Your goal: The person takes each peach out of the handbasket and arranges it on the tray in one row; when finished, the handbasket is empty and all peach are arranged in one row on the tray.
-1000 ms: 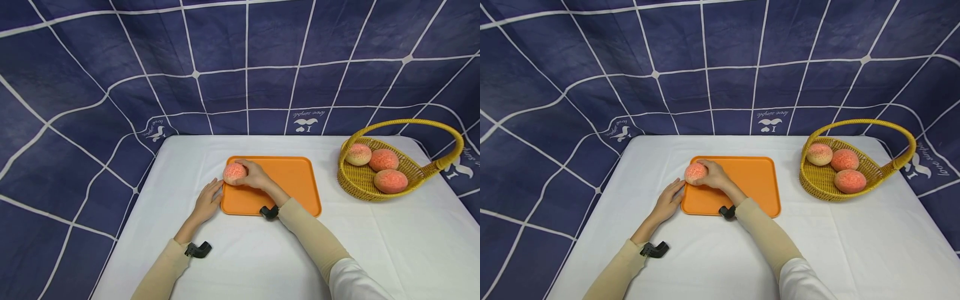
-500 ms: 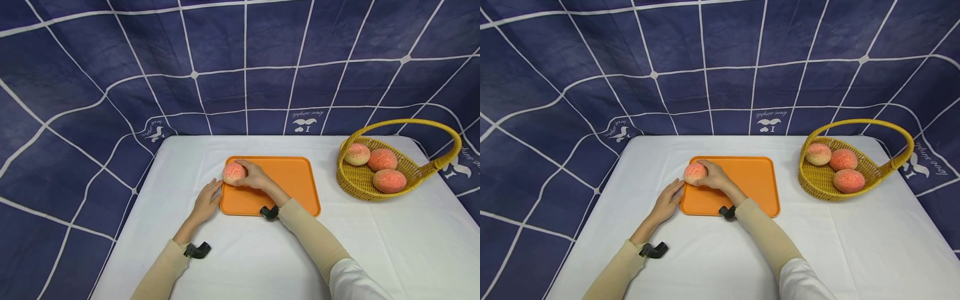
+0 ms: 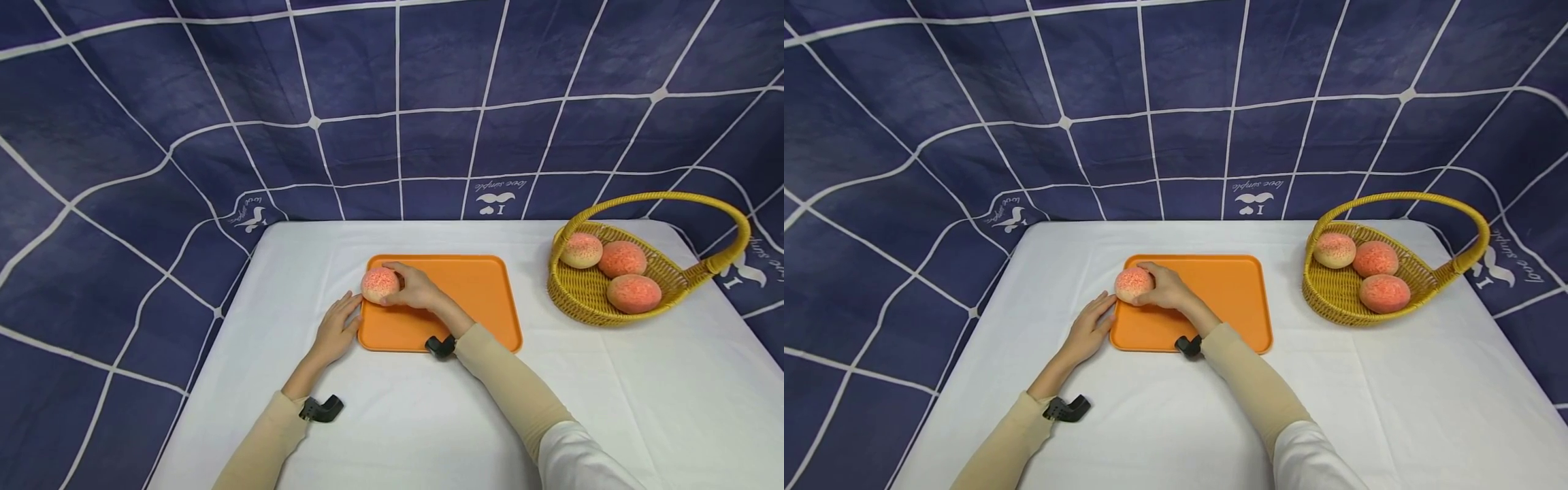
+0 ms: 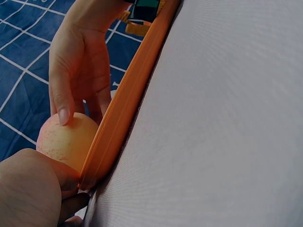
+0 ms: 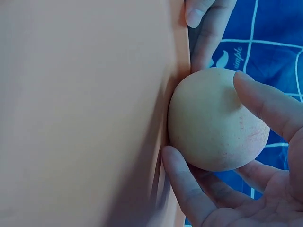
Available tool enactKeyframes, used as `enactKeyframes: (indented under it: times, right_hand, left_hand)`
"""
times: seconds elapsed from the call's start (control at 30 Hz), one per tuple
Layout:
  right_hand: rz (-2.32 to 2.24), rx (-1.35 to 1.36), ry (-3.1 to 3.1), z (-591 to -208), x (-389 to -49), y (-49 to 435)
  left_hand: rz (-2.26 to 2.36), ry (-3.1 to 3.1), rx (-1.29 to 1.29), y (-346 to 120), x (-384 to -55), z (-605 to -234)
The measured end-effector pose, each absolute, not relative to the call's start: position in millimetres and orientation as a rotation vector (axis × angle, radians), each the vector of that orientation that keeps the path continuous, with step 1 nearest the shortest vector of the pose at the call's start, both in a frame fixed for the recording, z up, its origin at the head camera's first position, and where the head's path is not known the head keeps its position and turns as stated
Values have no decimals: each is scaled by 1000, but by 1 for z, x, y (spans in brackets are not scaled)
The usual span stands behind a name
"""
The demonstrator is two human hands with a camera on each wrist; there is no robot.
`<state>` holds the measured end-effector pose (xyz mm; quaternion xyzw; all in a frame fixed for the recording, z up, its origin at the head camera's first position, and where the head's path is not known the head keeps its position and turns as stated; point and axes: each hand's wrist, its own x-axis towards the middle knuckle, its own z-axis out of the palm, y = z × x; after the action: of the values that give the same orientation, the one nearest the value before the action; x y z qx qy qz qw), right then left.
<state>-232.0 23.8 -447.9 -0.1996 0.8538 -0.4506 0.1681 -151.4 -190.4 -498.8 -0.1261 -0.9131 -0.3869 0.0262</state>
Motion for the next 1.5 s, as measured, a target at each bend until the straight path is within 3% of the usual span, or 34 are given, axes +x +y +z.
enactKeyframes:
  times: [0.47,1.07,1.5]
  right_hand:
    - [-1315,-576,2419,-423,-214,65]
    - [-1740,-516,2697,-376,-147,230]
    - [-1636,338,3008,-371,-130,358]
  left_hand:
    - [-1187,-2819,-393,-191,-153,-501]
    - [-1205,-2801,-402,-191,-153,-501]
    - [-1229,-2852,-374,-192,-153,-500]
